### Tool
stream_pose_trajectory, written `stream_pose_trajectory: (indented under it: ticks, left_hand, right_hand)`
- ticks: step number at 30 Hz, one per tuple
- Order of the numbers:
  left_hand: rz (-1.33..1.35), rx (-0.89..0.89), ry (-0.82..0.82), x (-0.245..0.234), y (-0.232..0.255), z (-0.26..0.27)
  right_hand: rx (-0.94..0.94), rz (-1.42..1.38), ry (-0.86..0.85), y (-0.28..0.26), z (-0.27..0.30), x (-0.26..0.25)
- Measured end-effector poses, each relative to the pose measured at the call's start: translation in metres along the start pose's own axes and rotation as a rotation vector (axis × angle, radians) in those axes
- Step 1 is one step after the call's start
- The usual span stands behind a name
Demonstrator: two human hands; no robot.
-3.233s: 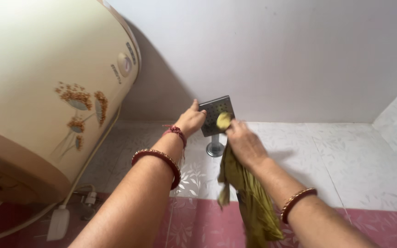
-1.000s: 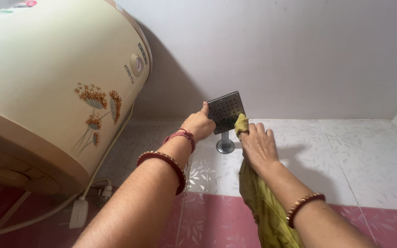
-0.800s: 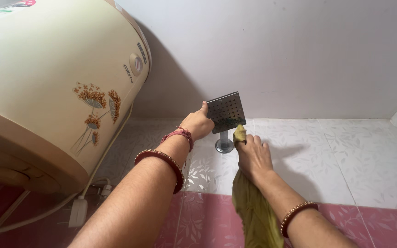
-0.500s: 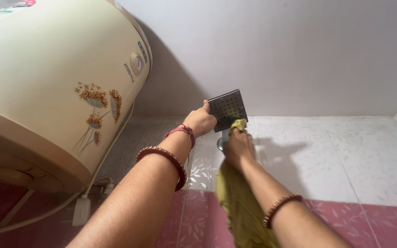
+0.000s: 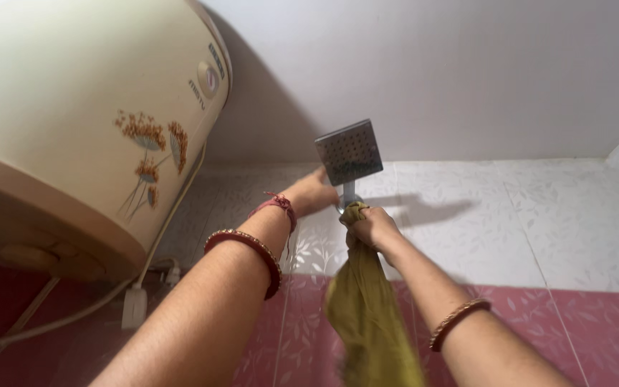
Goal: The person wipes a wall-mounted shower head with a yellow cloth, then moves to a basin of water on the floor. They rinse a dark cloth in the basin and continue wiping the basin's rim and interior with the yellow cloth.
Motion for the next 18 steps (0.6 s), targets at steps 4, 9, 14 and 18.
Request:
stream_pose_trajectory:
  ticks: [4,9,14,18]
  left_hand:
    - [0.107,-0.228,-0.392,0.056,-0.021,0.036]
    - [0.226,-0.25,-0.598,0.125,-0.055,0.075]
    - [0.226,-0.25,-0.342,0.151,-0.089,0.073]
    - [0.02,-0.307,0.006,0.124,-0.112,0.076]
  right_hand:
    - [0.083,-0.205,-0.109,0.033,-0.002,0.002]
    - [0.016,-0.609,0.017,0.044,0.024,-0.016]
    - [0.095,-0.654,-0.111,0.054,0.085,-0.013]
    - [0.453,-0.049,-0.349,0.059,0.13,-0.011]
Point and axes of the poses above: each hand's wrist, its own z-axis away from the middle knuckle, its own x-axis out of the palm, y = z × x, the point moved 4 cm from there along -z, towards the middle knuckle, and after that the axes turned 11 degrees about -y, right-handed, at the moved point
